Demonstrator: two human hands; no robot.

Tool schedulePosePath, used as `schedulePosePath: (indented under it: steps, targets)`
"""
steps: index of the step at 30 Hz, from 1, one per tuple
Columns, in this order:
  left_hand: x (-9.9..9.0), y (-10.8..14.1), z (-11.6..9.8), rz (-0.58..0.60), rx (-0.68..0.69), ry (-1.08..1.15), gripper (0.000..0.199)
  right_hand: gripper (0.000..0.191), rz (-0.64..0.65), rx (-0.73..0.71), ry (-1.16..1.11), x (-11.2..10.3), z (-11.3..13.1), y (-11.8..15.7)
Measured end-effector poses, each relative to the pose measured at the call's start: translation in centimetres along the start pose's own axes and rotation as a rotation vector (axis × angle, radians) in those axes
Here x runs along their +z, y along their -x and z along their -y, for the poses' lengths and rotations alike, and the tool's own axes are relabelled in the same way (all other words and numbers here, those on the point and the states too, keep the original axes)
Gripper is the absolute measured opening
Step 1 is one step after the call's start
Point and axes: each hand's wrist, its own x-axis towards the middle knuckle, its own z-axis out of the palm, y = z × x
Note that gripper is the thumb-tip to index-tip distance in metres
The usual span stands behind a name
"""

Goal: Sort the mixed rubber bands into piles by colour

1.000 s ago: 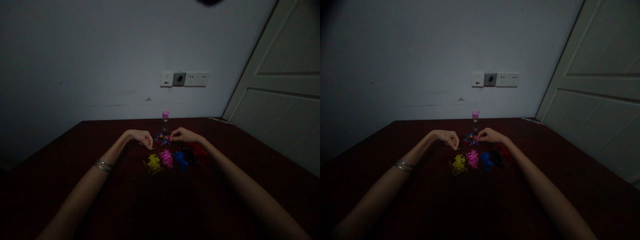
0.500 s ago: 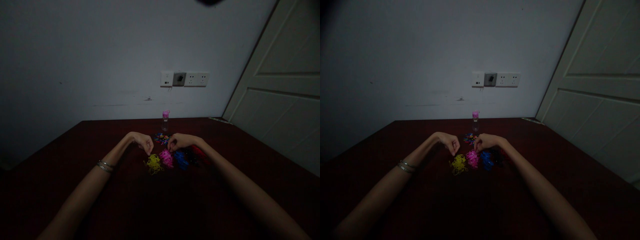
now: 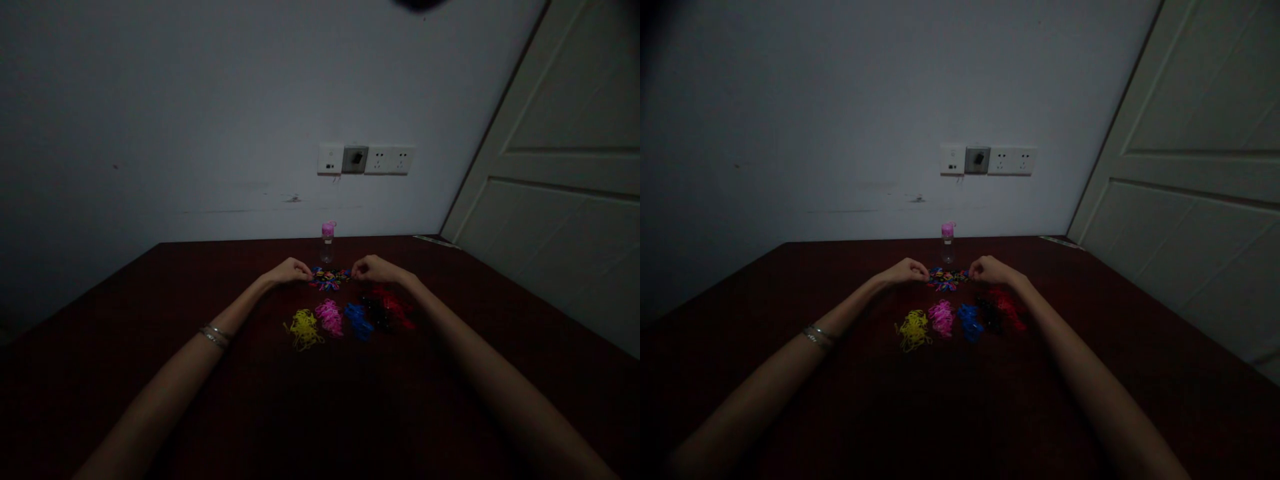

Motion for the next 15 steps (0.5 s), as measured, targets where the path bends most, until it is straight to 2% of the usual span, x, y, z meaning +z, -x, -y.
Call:
schedulePosePath:
  steps: [5,8,15]
  targets:
    - [0.0,0.1,0.4,0.041,0.030,-0.136,0.031,0.030,-0.015,-0.064,0.042,0.9,0.4,-0.6]
    - [0.1,0.1,0.4,0.046,0.038,-0.185,0.031,0.031,-0.055,-0.065,0.071,1.2,-0.2,-0.7]
    - [0.3,0.0,0.4,0.082,0.084,-0.190,0.018,0.031,-0.114,-0.071,0.099,1.9,-1.7,-0.9]
